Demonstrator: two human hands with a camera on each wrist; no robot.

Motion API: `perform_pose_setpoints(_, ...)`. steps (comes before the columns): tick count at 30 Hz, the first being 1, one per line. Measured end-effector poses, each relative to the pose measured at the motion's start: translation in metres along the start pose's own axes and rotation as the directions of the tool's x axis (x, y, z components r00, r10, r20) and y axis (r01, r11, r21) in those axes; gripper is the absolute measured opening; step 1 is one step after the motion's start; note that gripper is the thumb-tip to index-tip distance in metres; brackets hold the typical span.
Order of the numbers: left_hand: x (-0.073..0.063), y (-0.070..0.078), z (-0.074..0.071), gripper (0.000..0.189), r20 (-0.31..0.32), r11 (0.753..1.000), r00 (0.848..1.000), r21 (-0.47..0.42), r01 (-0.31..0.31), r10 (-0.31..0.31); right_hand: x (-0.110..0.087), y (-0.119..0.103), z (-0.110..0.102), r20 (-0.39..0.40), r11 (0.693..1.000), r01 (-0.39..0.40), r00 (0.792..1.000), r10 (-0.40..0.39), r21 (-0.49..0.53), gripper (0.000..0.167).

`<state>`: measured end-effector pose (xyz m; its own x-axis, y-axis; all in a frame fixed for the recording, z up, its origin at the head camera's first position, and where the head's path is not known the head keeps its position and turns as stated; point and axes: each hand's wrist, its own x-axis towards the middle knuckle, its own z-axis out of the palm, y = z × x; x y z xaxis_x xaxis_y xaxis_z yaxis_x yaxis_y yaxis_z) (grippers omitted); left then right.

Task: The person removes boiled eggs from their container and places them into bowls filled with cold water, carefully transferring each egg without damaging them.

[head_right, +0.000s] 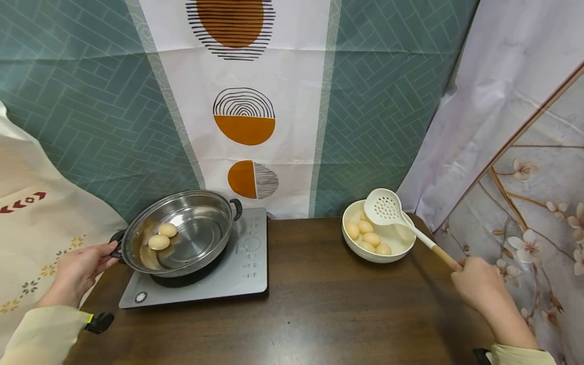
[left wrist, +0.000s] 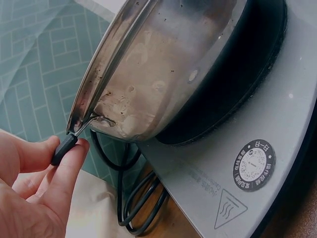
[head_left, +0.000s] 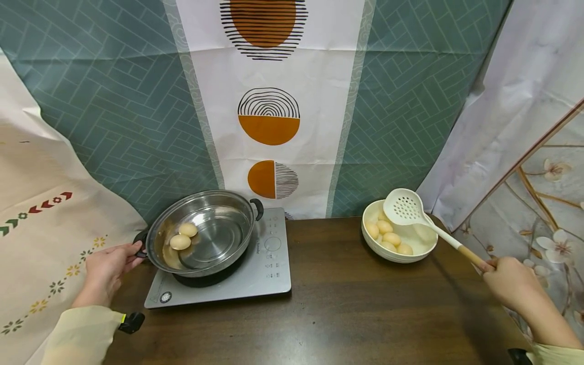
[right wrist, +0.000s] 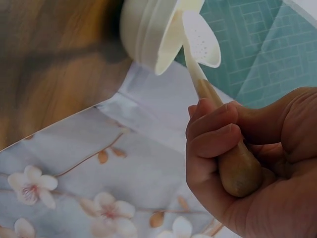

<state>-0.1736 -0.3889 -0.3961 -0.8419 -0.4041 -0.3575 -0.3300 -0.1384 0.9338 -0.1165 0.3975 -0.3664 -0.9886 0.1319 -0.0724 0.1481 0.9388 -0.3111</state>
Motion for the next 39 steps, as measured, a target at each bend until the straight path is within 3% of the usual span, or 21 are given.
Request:
perform_pose_setpoints(6,0.000,0.000,-0.002,0.004,-0.001,1.000,1.000,0.013,0.011,-0.011,0.001,-0.022,0.000,0.003,0.997,0.046,0.999,-0.046,0.063,0.042)
perform_pose_setpoints(11,0.001,0.000,-0.002,0.010,0.004,1.000,1.000,0.016,0.011,-0.011,0.007,-0.047,-0.001,-0.018,0.990,0.104,0.995,-0.102,0.094,0.043)
perform_pose_setpoints(26,0.002,-0.001,-0.002,0.011,-0.010,0.999,1.000,0.044,0.016,-0.015,0.025,-0.146,-0.003,0.025,0.943,0.230,0.970,-0.243,0.239,0.030)
perform_pose_setpoints(39,0.002,-0.001,-0.001,0.008,-0.031,0.999,0.999,0.039,0.013,-0.012,0.032,-0.217,0.004,0.015,0.894,0.363,0.925,-0.380,0.264,0.024)
